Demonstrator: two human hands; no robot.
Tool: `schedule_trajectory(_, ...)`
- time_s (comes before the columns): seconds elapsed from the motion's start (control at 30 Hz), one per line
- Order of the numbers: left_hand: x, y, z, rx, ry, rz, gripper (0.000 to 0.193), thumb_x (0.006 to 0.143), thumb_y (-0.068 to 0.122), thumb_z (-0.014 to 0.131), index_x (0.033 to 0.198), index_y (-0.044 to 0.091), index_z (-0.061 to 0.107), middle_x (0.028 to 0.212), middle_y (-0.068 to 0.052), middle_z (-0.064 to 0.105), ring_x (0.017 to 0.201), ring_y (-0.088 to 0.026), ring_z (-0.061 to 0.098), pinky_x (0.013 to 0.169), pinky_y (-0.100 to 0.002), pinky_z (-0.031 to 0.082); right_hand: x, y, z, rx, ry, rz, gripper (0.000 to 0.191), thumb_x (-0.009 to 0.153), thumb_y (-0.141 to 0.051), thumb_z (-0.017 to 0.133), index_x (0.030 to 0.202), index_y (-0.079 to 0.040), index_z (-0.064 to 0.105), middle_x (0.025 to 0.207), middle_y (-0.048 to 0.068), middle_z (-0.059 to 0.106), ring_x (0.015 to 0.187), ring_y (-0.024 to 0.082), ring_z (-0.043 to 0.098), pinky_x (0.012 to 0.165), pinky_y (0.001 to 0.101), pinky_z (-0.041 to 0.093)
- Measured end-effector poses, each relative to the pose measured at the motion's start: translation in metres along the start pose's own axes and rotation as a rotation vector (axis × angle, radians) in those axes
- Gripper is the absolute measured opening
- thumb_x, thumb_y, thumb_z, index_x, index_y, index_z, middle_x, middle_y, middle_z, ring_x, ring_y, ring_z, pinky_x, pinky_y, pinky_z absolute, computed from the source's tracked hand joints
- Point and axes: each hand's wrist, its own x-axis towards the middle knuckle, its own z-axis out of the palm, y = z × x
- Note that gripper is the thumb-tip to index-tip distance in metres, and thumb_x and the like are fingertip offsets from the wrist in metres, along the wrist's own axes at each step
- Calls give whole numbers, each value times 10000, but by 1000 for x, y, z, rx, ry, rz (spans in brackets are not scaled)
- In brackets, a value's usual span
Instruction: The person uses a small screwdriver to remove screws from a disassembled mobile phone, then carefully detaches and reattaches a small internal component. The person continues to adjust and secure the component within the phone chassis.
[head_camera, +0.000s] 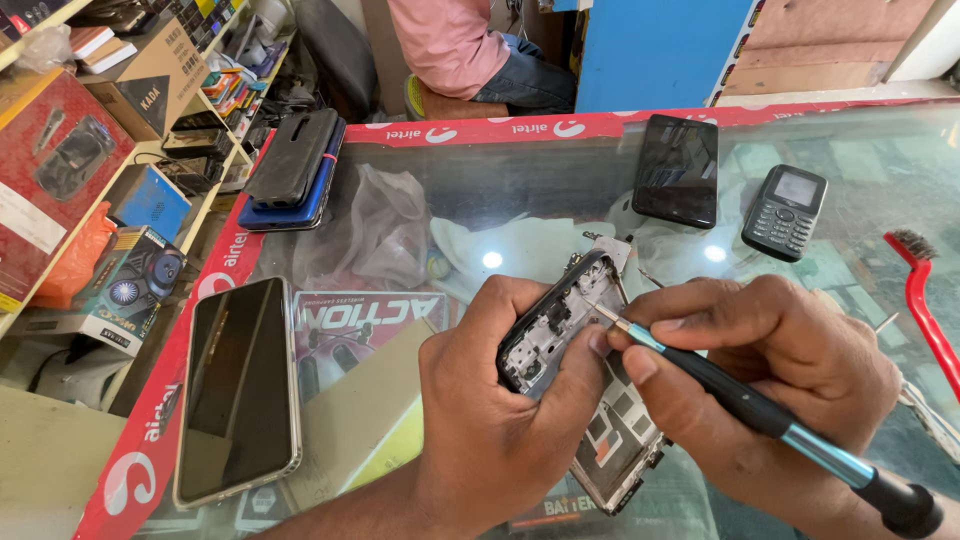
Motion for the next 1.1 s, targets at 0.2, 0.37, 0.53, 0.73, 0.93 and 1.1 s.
schedule_trajectory(0.2,1,0,0,38,12,-11,133,964,68,718,1001,24,598,710,1,710,582,-8,636,495,-210,511,3,-4,5,32,25,28,218,879,-79,783,907,-18,576,1018,180,790,746,67,730,597,183,586)
schedule_trajectory(0.37,1,2,0,57,10,23,140,965,68,721,1007,23,595,723,1,708,592,-8,636,502,-211,508,3,-7,7,157,42,69,212,882,-81,752,921,-19,553,1005,177,769,792,55,726,636,172,596)
schedule_trajectory(0.53,1,2,-1,33,6,13,136,969,66,713,1016,22,593,737,1,711,603,-7,640,507,-211,513,3,-5,4,74,16,20,209,879,-54,762,925,-2,565,1012,201,780,771,69,730,613,181,590)
schedule_trajectory(0.73,0,3,-1,38,-11,-20,140,964,77,722,994,27,595,692,5,697,570,-3,632,476,-213,491,1,-3,3,162,20,55,197,889,-56,753,932,-5,568,1007,195,776,785,67,723,631,183,590)
schedule_trajectory(0.93,1,2,1,30,1,-9,141,964,73,721,1001,23,594,706,3,694,581,-4,622,486,-212,494,1,-2,3,116,10,59,197,884,-36,756,930,9,570,1023,207,775,778,77,718,621,191,583)
schedule_trajectory(1.1,0,3,0,41,-1,-19,139,955,73,723,997,22,601,707,-1,702,574,-5,618,481,-215,489,0,-1,4,197,26,85,205,893,-53,750,935,-1,556,1012,195,782,755,57,711,606,178,576)
